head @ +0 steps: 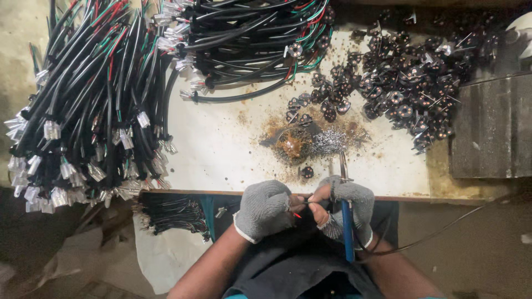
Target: The person sits at a cluttered workbench soldering electrical wires to connectors. They hold a soldering iron in one hand, position stripped red and green wire ends with the other, apply solder to the joints, and place finished wired connectors with piles of completed assemblies on the bench.
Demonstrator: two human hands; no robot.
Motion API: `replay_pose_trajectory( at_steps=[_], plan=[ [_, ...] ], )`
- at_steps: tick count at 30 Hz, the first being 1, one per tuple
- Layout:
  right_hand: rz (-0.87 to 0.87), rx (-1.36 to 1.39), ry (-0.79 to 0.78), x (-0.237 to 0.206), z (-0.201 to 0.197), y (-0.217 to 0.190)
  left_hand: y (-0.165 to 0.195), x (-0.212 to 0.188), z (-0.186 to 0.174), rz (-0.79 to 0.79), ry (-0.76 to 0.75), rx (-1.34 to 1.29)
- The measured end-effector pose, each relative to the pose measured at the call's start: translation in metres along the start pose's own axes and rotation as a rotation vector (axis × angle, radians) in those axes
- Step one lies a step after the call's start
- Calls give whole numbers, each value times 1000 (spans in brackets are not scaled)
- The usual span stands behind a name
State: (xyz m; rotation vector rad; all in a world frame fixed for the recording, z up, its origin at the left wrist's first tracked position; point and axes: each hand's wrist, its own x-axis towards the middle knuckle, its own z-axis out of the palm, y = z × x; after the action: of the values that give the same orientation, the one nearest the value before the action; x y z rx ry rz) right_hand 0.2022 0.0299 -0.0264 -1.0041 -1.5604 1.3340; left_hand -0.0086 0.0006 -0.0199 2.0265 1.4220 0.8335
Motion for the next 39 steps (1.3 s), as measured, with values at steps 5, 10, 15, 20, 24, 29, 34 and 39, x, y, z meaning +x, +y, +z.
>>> replay_pose_trajectory(
  at_steps=[5, 10, 15, 20, 24, 29, 34, 39],
  plan=[
    [-1, 14, -19, 8, -1, -18, 3, -2, -1, -18, 6, 17],
    [64, 60, -9, 10, 0, -28, 1, -6, -3, 28, 102, -57],
    [61, 58, -6, 8, 1, -25, 2, -6, -2, 54, 120, -38],
    [-4, 54, -11, 7, -2, -21, 1, -7, -1, 76, 103, -41],
    [-33, -71, -9, 9, 1, -21, -3, -10, 5, 58, 136, -33],
    [-19, -34, -19, 9, 2, -16, -3, -12, 7, 131, 210, -8],
    [-252, -539, 181, 19, -4, 0, -9, -5, -15, -130, 275, -294],
    [-370, -693, -3, 39, -3, 13, -30, 28, -25, -397, 319, -53]
  ],
)
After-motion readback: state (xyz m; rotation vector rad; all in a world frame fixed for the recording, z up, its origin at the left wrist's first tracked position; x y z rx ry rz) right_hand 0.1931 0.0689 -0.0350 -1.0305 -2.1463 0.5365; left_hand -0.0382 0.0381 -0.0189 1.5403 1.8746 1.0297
